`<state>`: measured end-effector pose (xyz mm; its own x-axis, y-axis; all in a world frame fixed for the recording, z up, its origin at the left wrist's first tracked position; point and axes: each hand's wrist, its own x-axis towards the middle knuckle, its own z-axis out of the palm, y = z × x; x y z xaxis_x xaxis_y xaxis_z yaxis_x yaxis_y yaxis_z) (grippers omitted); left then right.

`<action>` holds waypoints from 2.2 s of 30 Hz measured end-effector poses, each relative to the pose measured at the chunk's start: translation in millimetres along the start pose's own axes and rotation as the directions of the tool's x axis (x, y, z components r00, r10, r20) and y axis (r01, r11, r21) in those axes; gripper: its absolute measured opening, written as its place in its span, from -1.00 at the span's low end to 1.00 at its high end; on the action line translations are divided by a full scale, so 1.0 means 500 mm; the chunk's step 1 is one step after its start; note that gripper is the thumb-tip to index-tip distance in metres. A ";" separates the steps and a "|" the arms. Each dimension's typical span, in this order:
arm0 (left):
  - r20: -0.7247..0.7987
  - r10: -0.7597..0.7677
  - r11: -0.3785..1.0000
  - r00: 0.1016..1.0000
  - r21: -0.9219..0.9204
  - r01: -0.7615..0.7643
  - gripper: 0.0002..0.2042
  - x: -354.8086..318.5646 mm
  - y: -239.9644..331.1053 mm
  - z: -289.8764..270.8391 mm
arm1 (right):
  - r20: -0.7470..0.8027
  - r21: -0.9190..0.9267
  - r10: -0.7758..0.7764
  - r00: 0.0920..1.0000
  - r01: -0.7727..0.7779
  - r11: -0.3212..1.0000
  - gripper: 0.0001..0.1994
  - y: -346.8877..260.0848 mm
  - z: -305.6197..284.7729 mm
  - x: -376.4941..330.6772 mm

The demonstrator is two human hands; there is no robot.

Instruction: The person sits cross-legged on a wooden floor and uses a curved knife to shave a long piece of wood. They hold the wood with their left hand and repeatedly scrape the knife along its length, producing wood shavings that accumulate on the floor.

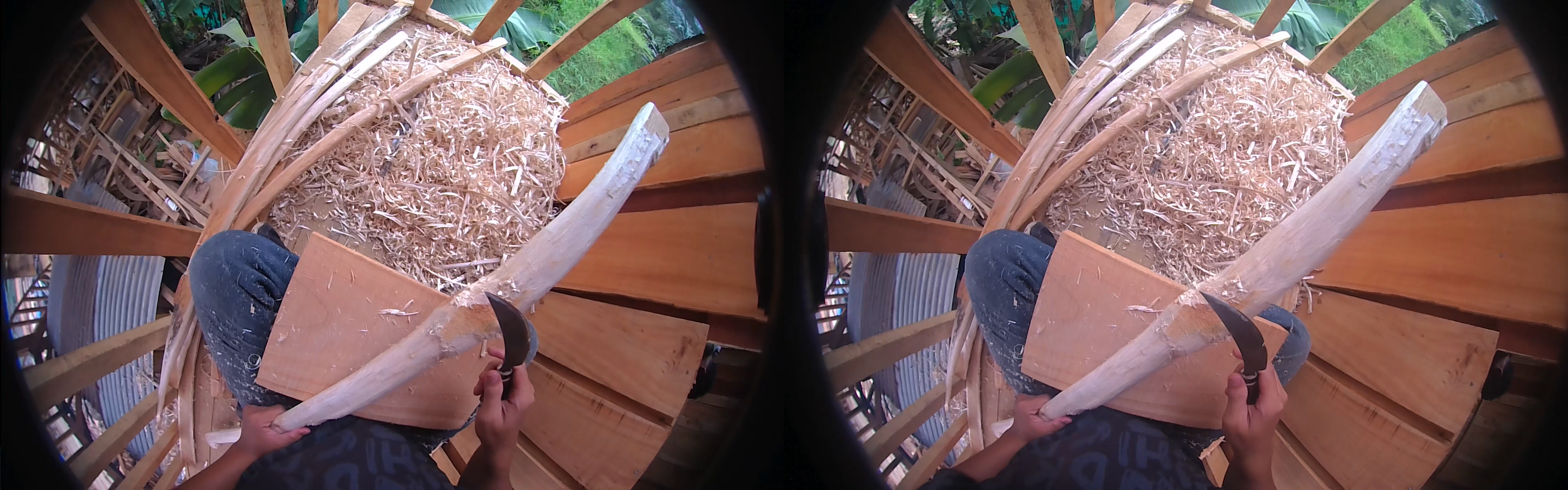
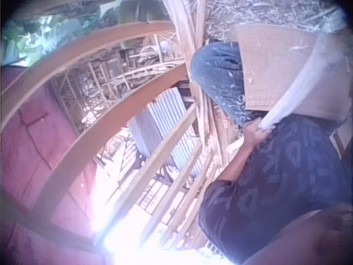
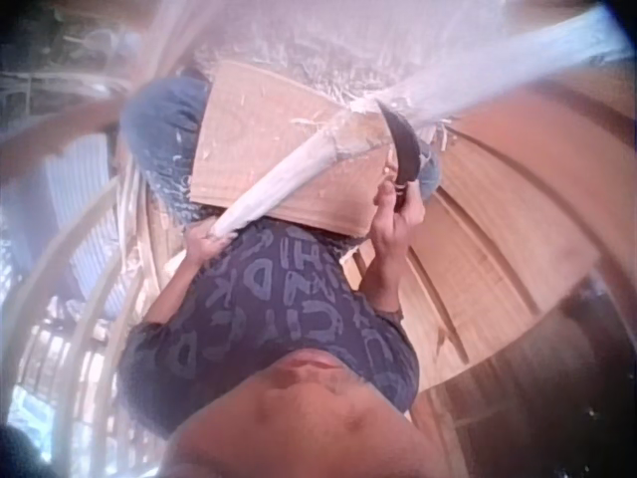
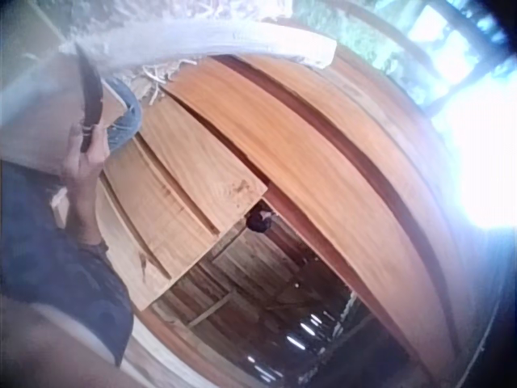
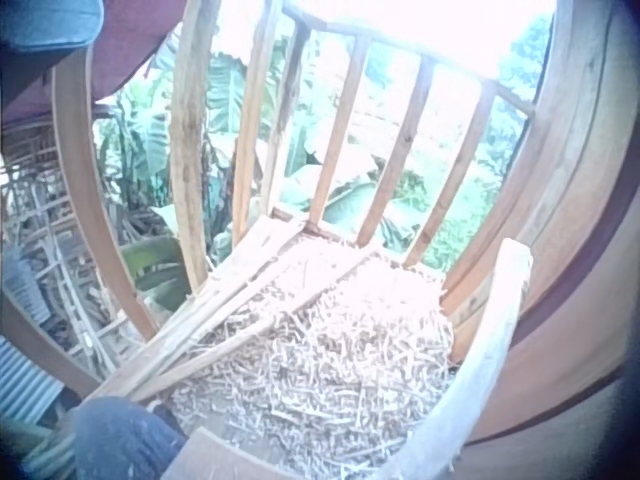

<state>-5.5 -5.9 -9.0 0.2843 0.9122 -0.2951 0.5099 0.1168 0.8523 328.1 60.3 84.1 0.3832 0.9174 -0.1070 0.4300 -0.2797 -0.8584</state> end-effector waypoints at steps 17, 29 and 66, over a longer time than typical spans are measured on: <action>0.053 -0.328 0.925 0.943 0.223 0.309 -0.58 -0.014 0.134 -0.060 | 0.275 -0.283 0.048 0.960 0.033 0.958 -0.61 -0.008 0.025 -0.006; 0.001 -0.245 0.855 0.969 0.472 0.216 -0.61 -0.028 0.131 -0.066 | 0.335 -0.616 0.022 0.942 0.201 0.762 -0.51 -0.034 0.044 0.008; 0.052 -0.093 0.882 0.994 0.467 0.058 -0.66 -0.026 0.115 -0.056 | 0.215 -0.760 -0.163 0.963 0.270 0.591 -0.47 0.010 0.034 0.054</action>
<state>-2.7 0.2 55.8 0.2776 0.8757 -0.3950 0.8455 -0.0275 0.5332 326.4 88.5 68.5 0.1228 0.9899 -0.0710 0.9790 -0.1326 -0.1550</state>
